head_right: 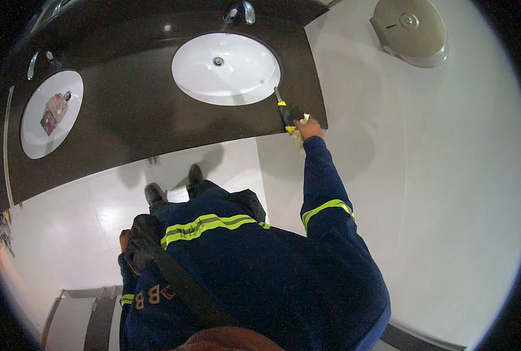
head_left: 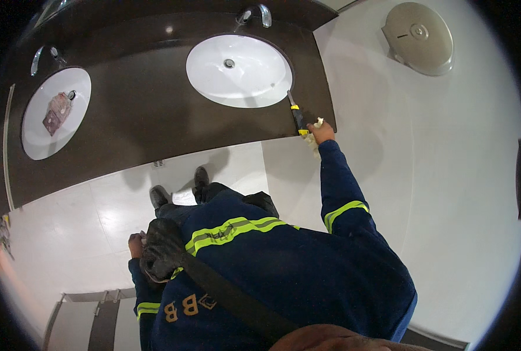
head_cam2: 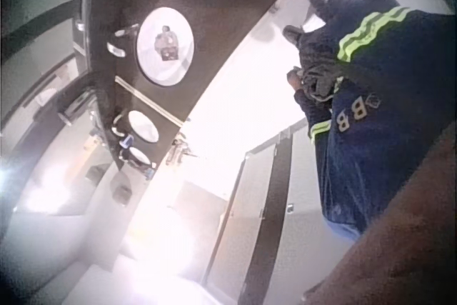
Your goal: The person sits on the floor and uses a utility knife to scrape a white strip from the wall and countertop edge. They then wipe the surfaces with a cloth and a liquid from a bottle, and finally remove a long strip of tape from the countertop edge.
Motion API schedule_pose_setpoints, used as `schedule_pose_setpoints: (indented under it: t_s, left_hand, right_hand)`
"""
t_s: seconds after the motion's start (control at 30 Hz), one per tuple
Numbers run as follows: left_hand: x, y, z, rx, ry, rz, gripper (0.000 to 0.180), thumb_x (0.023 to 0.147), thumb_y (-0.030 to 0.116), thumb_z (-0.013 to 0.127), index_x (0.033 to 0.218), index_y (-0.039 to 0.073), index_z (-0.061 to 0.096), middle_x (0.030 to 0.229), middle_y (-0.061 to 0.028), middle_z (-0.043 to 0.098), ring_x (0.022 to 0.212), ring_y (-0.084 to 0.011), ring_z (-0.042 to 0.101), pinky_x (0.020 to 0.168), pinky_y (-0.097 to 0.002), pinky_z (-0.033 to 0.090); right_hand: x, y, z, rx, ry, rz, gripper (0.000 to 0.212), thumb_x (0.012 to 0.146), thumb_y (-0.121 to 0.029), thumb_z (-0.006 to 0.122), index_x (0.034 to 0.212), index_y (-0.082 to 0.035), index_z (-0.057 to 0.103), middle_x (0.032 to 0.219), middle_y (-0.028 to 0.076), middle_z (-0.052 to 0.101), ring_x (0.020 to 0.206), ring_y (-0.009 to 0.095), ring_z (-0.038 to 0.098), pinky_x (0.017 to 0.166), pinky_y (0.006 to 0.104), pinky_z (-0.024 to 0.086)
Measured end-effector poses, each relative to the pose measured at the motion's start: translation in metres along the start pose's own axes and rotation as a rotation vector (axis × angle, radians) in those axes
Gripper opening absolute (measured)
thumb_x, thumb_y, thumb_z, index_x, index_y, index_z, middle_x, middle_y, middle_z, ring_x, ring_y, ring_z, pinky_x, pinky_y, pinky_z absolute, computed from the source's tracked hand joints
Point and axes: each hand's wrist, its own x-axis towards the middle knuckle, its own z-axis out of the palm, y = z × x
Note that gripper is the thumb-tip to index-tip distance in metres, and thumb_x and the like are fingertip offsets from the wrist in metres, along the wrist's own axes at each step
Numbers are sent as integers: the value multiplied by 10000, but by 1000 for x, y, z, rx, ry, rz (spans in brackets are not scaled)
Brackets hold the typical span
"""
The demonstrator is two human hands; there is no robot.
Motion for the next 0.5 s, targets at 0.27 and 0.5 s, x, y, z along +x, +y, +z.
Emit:
schedule_pose_setpoints:
  t_s: [0.27,0.5]
  left_hand:
    - [-72,53,70,26,-177,-29,162,859,174,660,896,29,723,902,-186,707,936,-374,662,803,-460,553]
    - [-88,60,96,24,-72,-59,160,868,173,652,900,33,724,901,-193,706,927,-383,661,811,-462,551]
  right_hand:
    - [24,4,14,-140,-243,-66,865,755,-581,776,1354,19,600,1288,266,655,1197,395,639,1033,448,504]
    - [21,-27,-11,-145,-228,-221,627,742,-494,809,1121,-6,705,1080,236,729,1035,381,701,914,479,544]
